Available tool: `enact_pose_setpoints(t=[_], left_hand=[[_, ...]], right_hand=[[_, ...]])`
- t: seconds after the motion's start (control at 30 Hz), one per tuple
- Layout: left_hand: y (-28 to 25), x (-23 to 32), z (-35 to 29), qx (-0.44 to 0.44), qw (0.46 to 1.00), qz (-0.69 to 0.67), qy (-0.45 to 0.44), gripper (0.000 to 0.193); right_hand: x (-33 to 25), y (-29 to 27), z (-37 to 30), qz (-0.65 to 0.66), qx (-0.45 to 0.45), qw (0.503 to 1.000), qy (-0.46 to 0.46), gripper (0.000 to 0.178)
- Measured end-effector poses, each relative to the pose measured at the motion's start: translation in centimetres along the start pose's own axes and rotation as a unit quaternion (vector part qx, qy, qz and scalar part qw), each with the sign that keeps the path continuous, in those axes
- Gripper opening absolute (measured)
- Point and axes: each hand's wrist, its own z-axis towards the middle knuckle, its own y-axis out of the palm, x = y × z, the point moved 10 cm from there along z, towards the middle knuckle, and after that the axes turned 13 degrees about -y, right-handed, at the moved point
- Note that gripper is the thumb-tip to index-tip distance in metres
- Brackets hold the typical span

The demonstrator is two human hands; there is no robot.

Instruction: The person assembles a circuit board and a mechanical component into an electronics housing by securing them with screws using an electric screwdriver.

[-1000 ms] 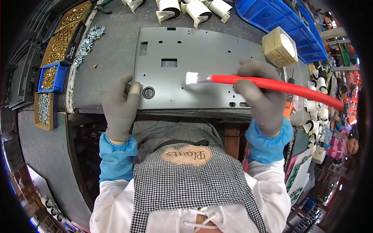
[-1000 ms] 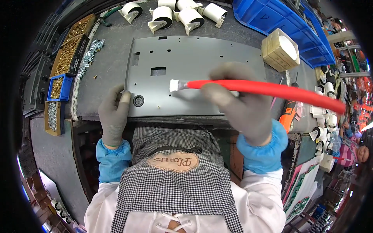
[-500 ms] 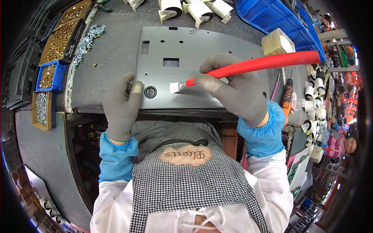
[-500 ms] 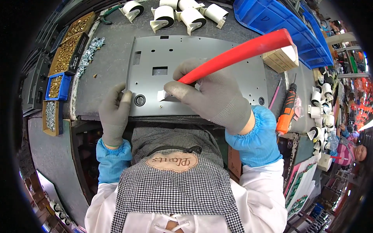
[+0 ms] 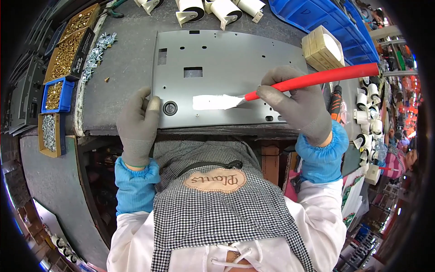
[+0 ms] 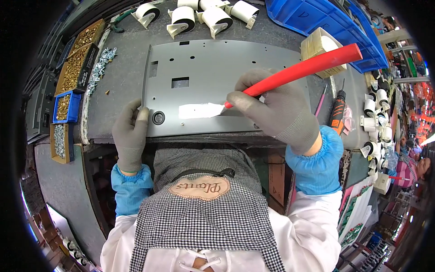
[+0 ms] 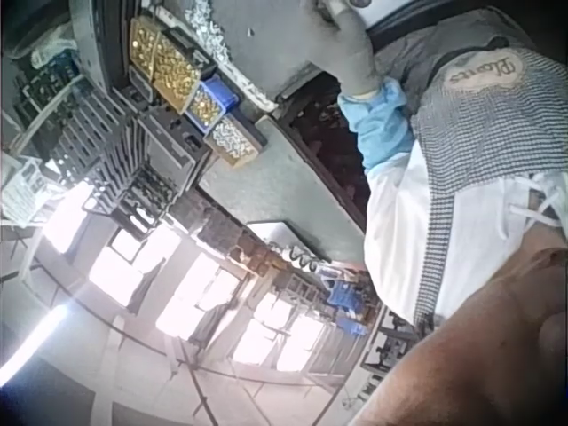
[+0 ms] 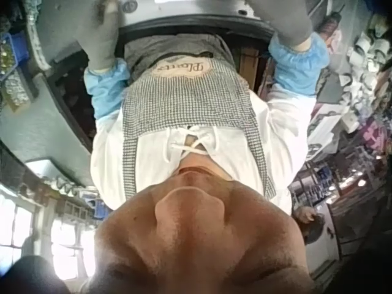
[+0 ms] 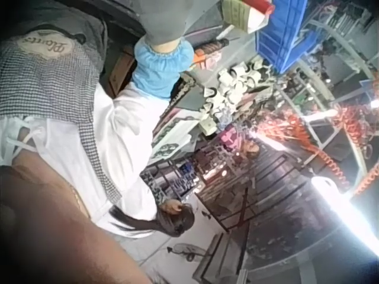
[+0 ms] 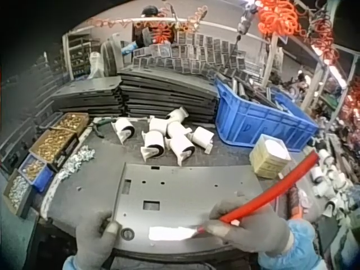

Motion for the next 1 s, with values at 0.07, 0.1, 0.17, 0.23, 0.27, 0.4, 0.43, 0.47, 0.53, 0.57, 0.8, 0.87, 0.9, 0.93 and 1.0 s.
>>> enact_pose_setpoints(t=[0.07, 0.1, 0.17, 0.23, 0.27, 0.4, 0.43, 0.47, 0.53, 0.57, 0.8, 0.87, 0.9, 0.93, 1.0], left_hand=[[-0.2, 0.2, 0.0, 0.027, 0.999, -0.002, 0.038, 0.031], [-0.2, 0.2, 0.0, 0.028, 0.999, -0.002, 0.039, 0.031], [0.1, 0.0, 0.1, 0.015, 0.999, -0.024, 0.021, 0.030], [0.0, 0.3, 0.0, 0.019, 0.999, -0.020, 0.023, 0.030], [-0.1, 0.5, -0.1, 0.023, 0.999, -0.016, 0.025, 0.029], [-0.1, 0.9, -0.2, 0.014, 0.999, -0.022, 0.032, 0.028], [0.0, 1.0, -0.1, 0.012, 0.999, -0.021, 0.032, 0.028], [0.0, 0.9, -0.2, 0.012, 0.999, -0.019, 0.029, 0.028], [0.0, 0.8, -0.2, 0.005, 1.000, -0.008, 0.011, 0.027], [0.1, 0.5, -0.1, 0.001, 1.000, 0.003, -0.008, 0.026], [0.1, 0.1, 0.1, 0.000, 1.000, -0.006, -0.006, 0.026], [-0.3, 0.9, -0.2, 0.021, 0.999, -0.017, 0.035, 0.028], [-0.4, 0.8, -0.2, 0.024, 0.999, -0.017, 0.033, 0.028], [-0.5, 0.9, -0.3, 0.028, 0.999, -0.011, 0.041, 0.028], [-0.6, 1.0, -0.6, 0.033, 0.998, -0.006, 0.049, 0.028]], right_hand=[[0.5, -0.1, -0.2, -0.008, 0.004, 1.000, 0.022, 0.016], [0.6, -0.3, -0.3, 0.035, 0.034, 0.999, 0.011, 0.016], [0.3, -0.4, -0.3, 0.077, 0.066, 0.995, 0.001, 0.016], [-0.6, 0.7, 0.1, 0.125, 0.073, 0.989, -0.007, 0.017], [-1.2, 1.0, 0.4, 0.124, 0.078, 0.989, -0.005, 0.017], [-2.5, 3.3, 2.3, 0.084, 0.026, 0.994, -0.060, 0.019], [-2.5, 3.6, 2.5, 0.068, 0.022, 0.993, -0.089, 0.019], [-2.4, 3.8, 2.8, 0.020, 0.019, 0.992, -0.120, 0.019], [-2.0, 3.6, 2.9, 0.010, 0.004, 0.996, -0.094, 0.019], [-1.7, 3.7, 2.9, 0.002, -0.013, 0.998, -0.069, 0.020], [1.0, 0.2, 0.7, 0.007, 0.007, 0.999, 0.050, 0.019], [1.3, -0.3, 0.4, 0.026, 0.031, 0.999, 0.036, 0.016], [1.2, -0.6, 0.5, 0.046, 0.057, 0.997, 0.024, 0.014], [0.9, -0.2, 0.5, 0.047, 0.054, 0.997, 0.022, 0.014], [-0.2, 0.7, 0.8, 0.140, 0.082, 0.987, -0.006, 0.015]])
